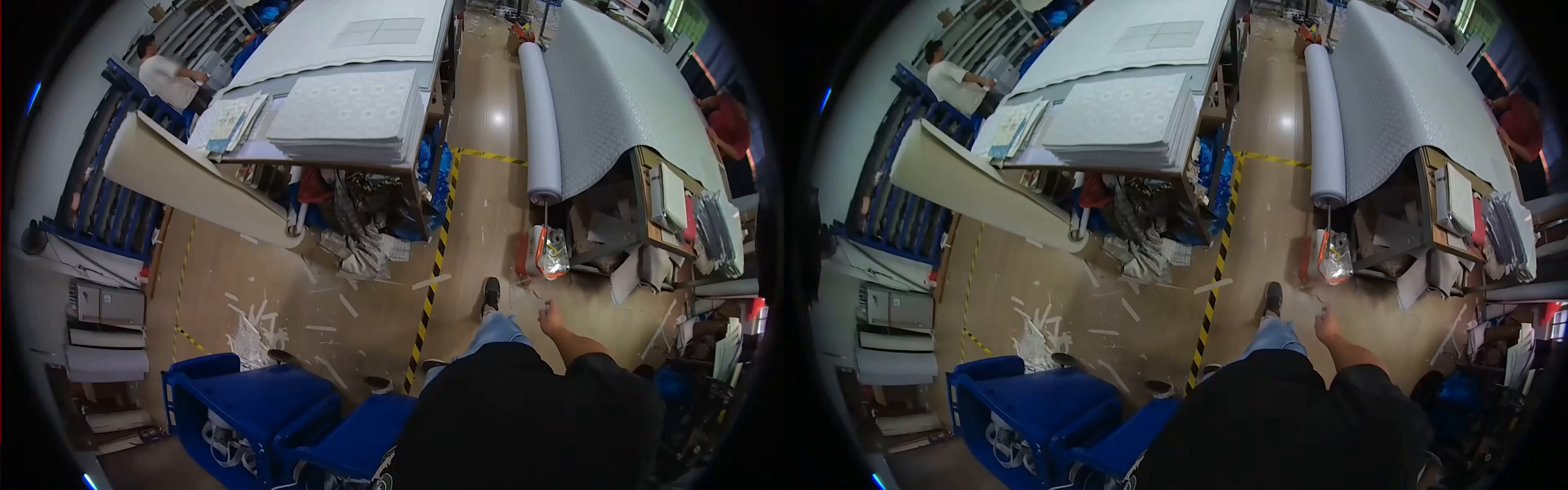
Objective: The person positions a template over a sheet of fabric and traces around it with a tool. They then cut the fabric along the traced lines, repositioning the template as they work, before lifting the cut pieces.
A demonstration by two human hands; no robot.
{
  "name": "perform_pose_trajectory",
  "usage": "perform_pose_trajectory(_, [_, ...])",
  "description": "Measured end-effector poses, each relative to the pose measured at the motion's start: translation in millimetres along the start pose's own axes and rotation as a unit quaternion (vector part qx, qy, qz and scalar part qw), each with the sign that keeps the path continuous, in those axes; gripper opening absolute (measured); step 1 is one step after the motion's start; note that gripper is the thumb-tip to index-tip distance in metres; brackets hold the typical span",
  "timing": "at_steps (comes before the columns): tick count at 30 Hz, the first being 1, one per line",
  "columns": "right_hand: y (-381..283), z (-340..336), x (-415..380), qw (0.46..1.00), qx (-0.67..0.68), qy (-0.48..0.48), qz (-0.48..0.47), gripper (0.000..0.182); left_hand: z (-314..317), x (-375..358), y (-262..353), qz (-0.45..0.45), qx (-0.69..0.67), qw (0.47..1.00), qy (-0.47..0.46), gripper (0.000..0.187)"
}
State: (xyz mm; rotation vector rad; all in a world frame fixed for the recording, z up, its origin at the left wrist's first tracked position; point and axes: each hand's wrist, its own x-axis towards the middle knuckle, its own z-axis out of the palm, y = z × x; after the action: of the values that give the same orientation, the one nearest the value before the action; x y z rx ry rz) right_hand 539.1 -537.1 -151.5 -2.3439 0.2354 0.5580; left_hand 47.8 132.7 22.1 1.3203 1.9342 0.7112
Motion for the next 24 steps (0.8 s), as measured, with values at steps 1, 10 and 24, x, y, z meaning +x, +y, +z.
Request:
perform_pose_trajectory(1, [36,3,10,0.999,-0.044,0.026,-0.009,0.037,7,-8,17,0.027,-0.003,0.999,0.042,0.043])
perform_pose_trajectory(10, [-21,-63,143,0.999,0.023,0.035,0.015,0.021,66,-86,122,0.219,-0.011,0.896,0.387,0.039])
perform_pose_trajectory(24, [-56,-132,344,0.980,0.154,0.124,0.024,0.027,504,-298,651,0.659,-0.049,0.733,-0.161,0.024])
